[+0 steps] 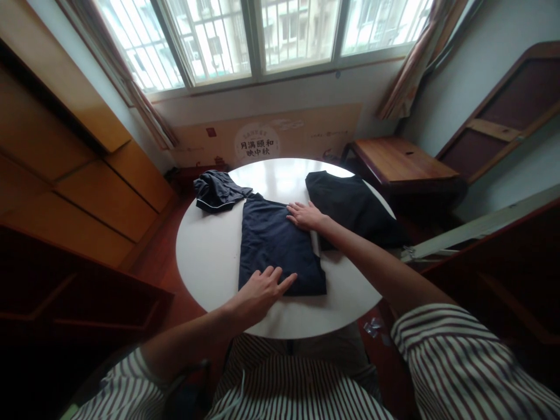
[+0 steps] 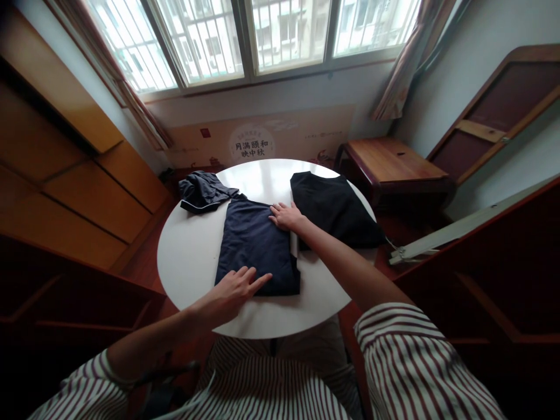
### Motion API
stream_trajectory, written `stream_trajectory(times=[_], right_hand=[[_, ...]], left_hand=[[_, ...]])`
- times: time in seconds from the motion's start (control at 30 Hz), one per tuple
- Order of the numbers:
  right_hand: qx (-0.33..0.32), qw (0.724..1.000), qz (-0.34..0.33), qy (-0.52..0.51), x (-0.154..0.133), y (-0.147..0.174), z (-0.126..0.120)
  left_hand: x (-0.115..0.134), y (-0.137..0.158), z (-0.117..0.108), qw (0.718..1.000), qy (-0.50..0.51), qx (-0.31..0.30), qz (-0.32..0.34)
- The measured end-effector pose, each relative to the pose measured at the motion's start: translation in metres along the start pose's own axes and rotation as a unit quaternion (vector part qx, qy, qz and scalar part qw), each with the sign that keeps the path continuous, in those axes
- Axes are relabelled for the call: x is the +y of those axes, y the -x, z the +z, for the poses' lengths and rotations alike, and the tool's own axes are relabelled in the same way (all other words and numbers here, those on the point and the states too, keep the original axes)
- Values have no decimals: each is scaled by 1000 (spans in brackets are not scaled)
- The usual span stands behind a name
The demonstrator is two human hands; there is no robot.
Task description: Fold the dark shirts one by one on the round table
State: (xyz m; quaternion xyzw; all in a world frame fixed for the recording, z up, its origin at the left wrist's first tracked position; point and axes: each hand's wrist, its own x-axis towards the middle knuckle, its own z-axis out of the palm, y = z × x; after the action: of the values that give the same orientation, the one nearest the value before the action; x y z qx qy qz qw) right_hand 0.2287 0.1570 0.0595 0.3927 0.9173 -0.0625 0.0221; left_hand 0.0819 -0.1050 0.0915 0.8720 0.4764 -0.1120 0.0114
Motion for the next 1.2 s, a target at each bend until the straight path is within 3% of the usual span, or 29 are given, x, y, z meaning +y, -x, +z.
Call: stream_trajectory(times=[0.17, 0.33, 0.53, 0.67, 0.8, 0.93, 1.03, 1.2], right_hand=[[-10, 1000, 9, -19, 2, 2, 5], [1, 999, 4, -40, 8, -1, 12], [7, 1000, 1, -23, 9, -4, 15], [8, 1000, 2, -26, 7, -2, 13], [-3, 1000, 7, -8, 5, 2, 6], [39, 999, -8, 26, -10, -1, -4], [90, 992, -89, 16, -37, -10, -10], [81, 970, -222, -56, -86, -36, -8]], left_hand=[[-6, -1, 1, 999, -4, -27, -36], [-6, 13, 9, 996, -20, 8, -89], [11, -10, 4, 992, -57, 112, 1], [19, -37, 5, 989, -55, 122, 60], [26, -47, 13, 983, -57, 129, 117], [28, -30, 16, 978, -37, 160, 130], [19, 0, 15, 976, 1, 174, 129], [-17, 52, 21, 989, 41, 139, 19]])
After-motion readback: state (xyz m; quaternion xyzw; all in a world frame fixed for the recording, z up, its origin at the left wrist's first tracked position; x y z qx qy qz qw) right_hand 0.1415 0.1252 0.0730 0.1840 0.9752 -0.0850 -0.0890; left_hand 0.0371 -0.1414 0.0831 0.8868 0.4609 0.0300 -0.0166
